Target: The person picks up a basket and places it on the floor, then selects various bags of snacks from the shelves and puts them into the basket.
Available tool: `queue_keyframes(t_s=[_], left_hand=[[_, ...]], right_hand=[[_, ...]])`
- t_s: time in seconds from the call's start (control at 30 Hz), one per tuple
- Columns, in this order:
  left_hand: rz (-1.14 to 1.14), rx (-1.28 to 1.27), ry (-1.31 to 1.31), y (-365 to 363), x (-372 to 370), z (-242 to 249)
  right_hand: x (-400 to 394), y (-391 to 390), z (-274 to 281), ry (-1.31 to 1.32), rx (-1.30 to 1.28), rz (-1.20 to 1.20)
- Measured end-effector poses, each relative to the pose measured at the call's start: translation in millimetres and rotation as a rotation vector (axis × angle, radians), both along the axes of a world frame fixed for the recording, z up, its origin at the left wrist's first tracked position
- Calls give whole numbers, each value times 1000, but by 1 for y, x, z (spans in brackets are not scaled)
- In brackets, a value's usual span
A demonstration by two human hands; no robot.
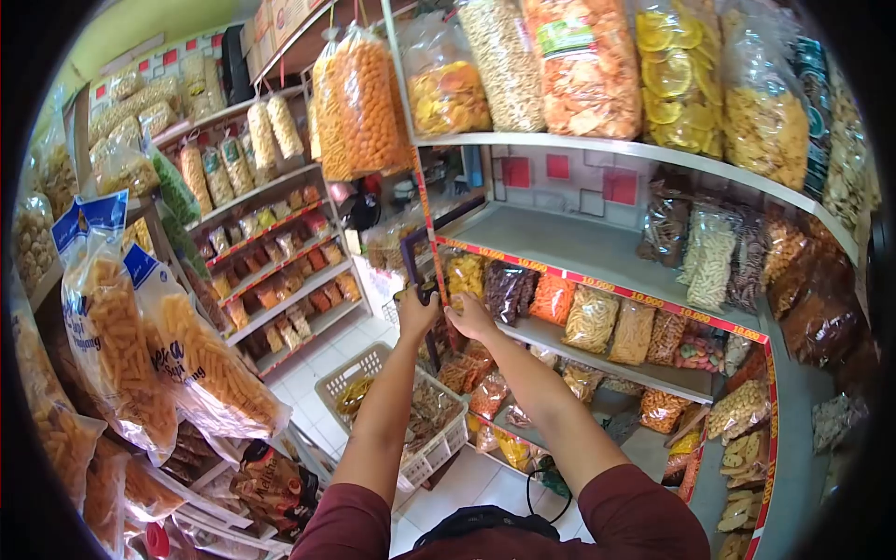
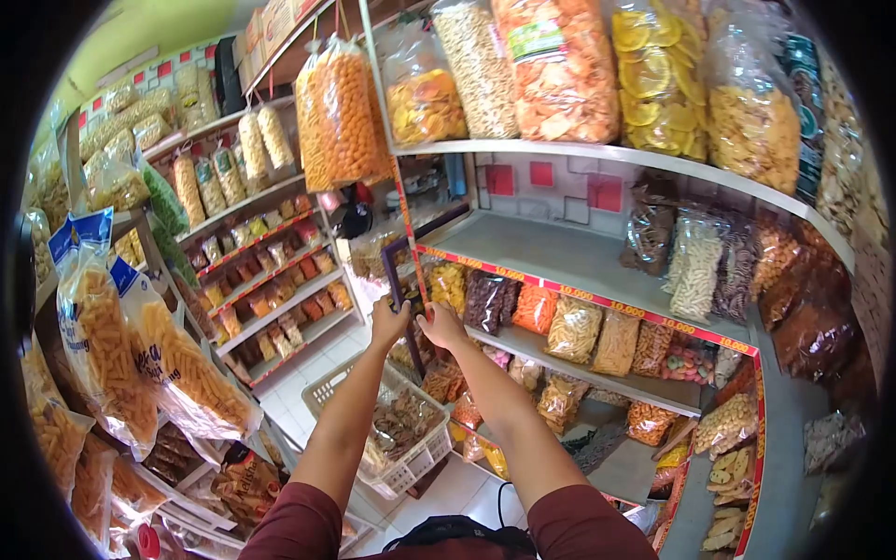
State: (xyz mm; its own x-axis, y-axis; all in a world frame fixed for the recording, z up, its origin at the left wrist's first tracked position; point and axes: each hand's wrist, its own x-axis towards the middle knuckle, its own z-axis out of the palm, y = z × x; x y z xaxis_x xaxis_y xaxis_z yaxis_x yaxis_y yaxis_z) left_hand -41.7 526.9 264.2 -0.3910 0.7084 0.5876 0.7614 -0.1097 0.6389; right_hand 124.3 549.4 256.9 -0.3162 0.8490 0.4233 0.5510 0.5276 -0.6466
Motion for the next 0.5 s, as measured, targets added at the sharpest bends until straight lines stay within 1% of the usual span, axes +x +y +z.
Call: queue_keyframes(t_s=[0.07,0.1,0.13,0.2,0.23,0.3,0.33,0.37,0.4,0.43,0.5], left_hand=[[-57,1,24,14,20,9],[-56,22,55,17,33,17],[-97,-17,63,20,45,24],[-162,49,86,28,73,35],[-184,75,98,34,86,38],[-230,123,119,47,115,45],[-245,105,80,43,135,57],[-262,83,40,38,157,66],[-278,61,0,37,176,74],[-288,120,68,57,187,67],[-338,107,56,66,224,69]], right_hand=[[20,3,12,38,52,-19],[32,5,17,12,97,-42],[44,7,22,30,99,-47],[70,13,31,61,105,-57],[80,17,33,110,152,-81],[110,22,36,119,228,-99],[125,22,39,133,262,-124],[138,23,42,125,346,-210],[157,24,45,194,328,-148],[175,24,48,168,365,-216],[212,25,53,138,423,-301]])
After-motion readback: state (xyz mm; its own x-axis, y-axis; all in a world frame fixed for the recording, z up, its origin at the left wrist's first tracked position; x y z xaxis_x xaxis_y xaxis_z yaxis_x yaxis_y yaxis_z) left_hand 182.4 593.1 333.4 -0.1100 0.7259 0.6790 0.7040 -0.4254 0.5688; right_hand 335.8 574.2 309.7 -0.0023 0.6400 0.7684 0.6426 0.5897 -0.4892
